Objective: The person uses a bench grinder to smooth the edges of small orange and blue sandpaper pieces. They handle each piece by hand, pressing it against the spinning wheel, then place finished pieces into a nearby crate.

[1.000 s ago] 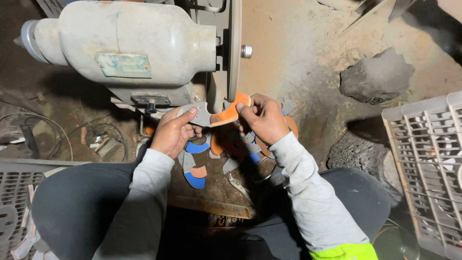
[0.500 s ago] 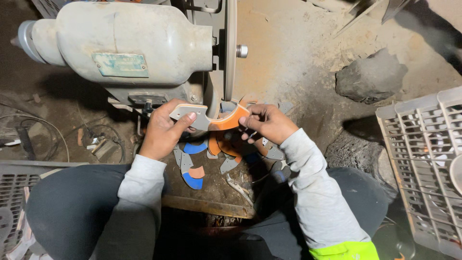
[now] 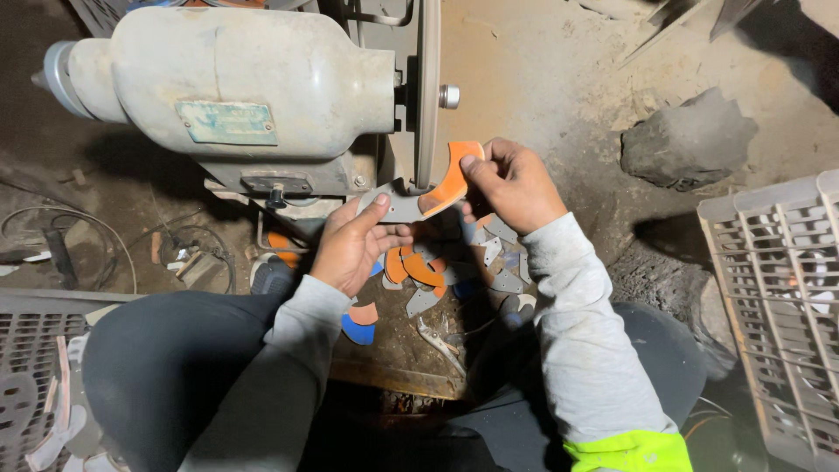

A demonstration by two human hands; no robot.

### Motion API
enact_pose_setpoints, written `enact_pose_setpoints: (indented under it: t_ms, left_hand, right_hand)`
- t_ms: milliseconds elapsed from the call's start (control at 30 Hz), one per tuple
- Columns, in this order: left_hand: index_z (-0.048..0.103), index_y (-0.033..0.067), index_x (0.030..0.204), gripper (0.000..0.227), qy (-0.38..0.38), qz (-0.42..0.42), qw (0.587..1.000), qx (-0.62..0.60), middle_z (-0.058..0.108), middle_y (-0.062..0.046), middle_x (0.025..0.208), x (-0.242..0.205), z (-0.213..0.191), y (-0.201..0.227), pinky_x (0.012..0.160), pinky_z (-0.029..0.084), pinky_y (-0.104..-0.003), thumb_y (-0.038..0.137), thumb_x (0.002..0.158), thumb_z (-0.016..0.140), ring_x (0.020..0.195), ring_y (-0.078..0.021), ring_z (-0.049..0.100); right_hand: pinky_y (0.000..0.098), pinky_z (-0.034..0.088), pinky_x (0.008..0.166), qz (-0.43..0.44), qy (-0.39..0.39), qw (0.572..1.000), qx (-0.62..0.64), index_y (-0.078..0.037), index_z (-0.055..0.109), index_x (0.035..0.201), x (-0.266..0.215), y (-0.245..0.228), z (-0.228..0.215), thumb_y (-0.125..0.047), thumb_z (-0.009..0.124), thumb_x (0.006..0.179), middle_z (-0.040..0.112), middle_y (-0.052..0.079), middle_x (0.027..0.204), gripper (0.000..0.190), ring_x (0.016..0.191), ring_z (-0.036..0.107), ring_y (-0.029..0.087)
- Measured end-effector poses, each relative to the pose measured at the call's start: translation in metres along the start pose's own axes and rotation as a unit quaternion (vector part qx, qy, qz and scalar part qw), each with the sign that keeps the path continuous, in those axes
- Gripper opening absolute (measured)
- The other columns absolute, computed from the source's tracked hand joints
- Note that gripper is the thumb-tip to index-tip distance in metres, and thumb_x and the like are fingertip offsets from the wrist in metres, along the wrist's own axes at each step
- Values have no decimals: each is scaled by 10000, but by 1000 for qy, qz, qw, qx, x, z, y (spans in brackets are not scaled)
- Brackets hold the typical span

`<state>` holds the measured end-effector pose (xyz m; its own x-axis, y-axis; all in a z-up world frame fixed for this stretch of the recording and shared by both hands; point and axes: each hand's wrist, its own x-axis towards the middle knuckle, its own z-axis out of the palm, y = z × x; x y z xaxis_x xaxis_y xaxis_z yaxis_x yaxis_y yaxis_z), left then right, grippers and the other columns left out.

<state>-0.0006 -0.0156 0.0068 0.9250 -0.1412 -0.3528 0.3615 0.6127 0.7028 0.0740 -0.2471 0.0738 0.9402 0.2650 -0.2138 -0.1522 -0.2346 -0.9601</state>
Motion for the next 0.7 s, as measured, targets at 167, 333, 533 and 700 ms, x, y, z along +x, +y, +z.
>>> enact_pose_setpoints:
  t_ms: [167,333,533,700]
  left_hand:
    - [570,-31,1265,344,8,-14,1000,-23,684,-148,1135,7,5,-4,863,575,-394,218,1028,589,926,-243,668]
    - [542,-9,1295,363,17,-14,999,-36,657,-139,1164,9,3,-4,864,572,-403,208,1010,601,934,-248,661]
    - [603,-48,1254,346,14,-8,1000,-12,703,-136,1066,9,-8,-1,810,557,-375,215,1030,584,877,-217,647]
    - [621,-53,1247,345,-2,-4,1000,13,697,-122,980,3,-22,5,747,540,-365,216,1036,574,787,-195,623]
  right_hand:
    - [284,569,499,17,11,999,29,34,633,978,4,-11,0,-166,616,1004,652,60,752,203,570,684,151]
    - [302,595,503,13,-3,999,45,43,615,980,10,-13,1,-163,610,1007,651,66,753,207,582,702,167]
    - [318,624,506,23,-2,998,56,43,610,983,11,-4,9,-171,615,1003,657,75,740,216,574,709,174]
    - [317,619,502,20,-6,997,69,46,617,993,2,8,22,-184,624,1017,654,73,701,230,567,698,164]
